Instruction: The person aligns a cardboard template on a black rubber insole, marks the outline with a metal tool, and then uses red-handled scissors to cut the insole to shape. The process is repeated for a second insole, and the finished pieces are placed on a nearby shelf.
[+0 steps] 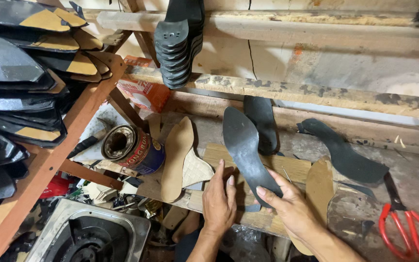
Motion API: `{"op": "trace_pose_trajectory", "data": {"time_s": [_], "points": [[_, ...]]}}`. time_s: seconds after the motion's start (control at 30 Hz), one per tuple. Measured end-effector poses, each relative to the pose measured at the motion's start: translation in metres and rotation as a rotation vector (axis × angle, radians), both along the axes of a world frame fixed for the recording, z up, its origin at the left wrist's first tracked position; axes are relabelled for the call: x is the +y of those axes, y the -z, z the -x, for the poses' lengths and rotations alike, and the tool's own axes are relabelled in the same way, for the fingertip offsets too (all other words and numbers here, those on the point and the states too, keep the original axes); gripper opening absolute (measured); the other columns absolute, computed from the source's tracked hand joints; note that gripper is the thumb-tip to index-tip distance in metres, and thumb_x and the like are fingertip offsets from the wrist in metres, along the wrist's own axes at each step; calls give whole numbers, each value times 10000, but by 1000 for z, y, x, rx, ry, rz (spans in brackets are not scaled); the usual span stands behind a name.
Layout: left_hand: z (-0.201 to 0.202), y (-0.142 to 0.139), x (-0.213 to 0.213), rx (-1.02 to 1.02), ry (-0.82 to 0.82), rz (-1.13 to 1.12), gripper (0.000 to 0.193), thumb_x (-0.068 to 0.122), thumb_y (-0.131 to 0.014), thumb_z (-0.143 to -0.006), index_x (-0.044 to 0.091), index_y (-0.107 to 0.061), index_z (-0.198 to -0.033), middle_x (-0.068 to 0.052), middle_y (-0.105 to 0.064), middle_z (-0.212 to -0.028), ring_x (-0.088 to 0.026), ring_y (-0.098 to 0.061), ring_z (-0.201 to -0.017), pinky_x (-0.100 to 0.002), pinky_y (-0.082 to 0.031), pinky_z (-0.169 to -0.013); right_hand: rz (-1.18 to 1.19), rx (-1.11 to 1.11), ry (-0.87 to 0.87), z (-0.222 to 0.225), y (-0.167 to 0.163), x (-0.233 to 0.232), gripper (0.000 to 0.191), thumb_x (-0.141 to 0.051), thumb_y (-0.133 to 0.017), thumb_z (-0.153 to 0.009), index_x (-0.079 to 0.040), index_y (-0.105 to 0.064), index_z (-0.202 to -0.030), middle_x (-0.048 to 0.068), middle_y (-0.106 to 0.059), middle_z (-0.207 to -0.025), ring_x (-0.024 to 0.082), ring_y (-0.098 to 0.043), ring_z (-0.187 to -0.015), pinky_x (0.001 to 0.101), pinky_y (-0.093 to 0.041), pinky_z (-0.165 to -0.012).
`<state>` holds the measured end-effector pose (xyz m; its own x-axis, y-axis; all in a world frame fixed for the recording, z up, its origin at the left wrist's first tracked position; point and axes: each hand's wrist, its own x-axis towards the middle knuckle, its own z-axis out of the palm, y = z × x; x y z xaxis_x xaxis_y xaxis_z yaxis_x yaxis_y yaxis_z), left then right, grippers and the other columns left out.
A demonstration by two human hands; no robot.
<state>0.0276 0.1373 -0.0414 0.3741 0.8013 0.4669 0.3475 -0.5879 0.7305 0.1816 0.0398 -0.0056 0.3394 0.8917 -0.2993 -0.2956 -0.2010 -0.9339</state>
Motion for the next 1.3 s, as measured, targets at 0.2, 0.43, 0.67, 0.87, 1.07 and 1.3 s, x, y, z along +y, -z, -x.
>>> {"op": "trace_pose_trajectory", "data": {"time_s": [0.2, 0.43, 0.67, 0.87, 1.07, 1.3], "points": [[2, -2, 1, -27, 15, 247, 652, 220, -581, -999, 32, -314, -1564, -159, -738, -1180, -259, -731, -1013, -377, -557, -905, -27, 102, -79, 6, 13, -13, 635, -229, -722, -890, -106, -555, -1489, 57, -711, -956, 107, -617, -816, 258, -461, -622], [10, -6, 7, -688, 229, 771, 526, 82, -654, -934, 3, -461, -1416, -111, -706, -1178, -166, -687, -1019, -308, -555, -892, 191, -167, -199, 15, 9, -40, 577, -251, -744, -853, -150, -613, -1405, 24, -774, -995, 106, -706, -800, 288, -531, -680], [21, -6, -11, -689, 231, 878, 483, 30, -620, -928, 11, -496, -1394, -101, -690, -1193, -160, -654, -1043, -309, -525, -915, 227, -681, -16, -15, 5, -54, 371, -336, -667, -889, -148, -768, -1193, -4, -844, -913, 103, -738, -734, 283, -586, -672], [18, -13, -23, -658, 296, 912, 496, 31, -616, -930, 7, -480, -1406, -110, -687, -1173, -168, -652, -1022, -316, -534, -902, 81, -1223, 196, -66, 8, -51, 308, -288, -696, -892, -90, -746, -1123, 90, -784, -892, 190, -743, -709, 333, -579, -648], [20, -16, -40, -614, 267, 943, 494, 39, -611, -927, 9, -487, -1405, -120, -694, -1177, -164, -664, -1016, -308, -538, -895, 200, -1246, 162, -87, 10, -84, 310, -296, -709, -891, -106, -744, -1133, 102, -783, -898, 223, -745, -701, 347, -578, -623], [19, -17, -59, -599, 259, 992, 449, 55, -617, -934, -3, -512, -1367, -124, -712, -1142, -162, -672, -994, -306, -542, -880, 157, -1359, 195, -98, 19, -115, 319, -300, -672, -876, -111, -738, -1124, 85, -784, -971, 257, -746, -790, 394, -590, -677]]}}
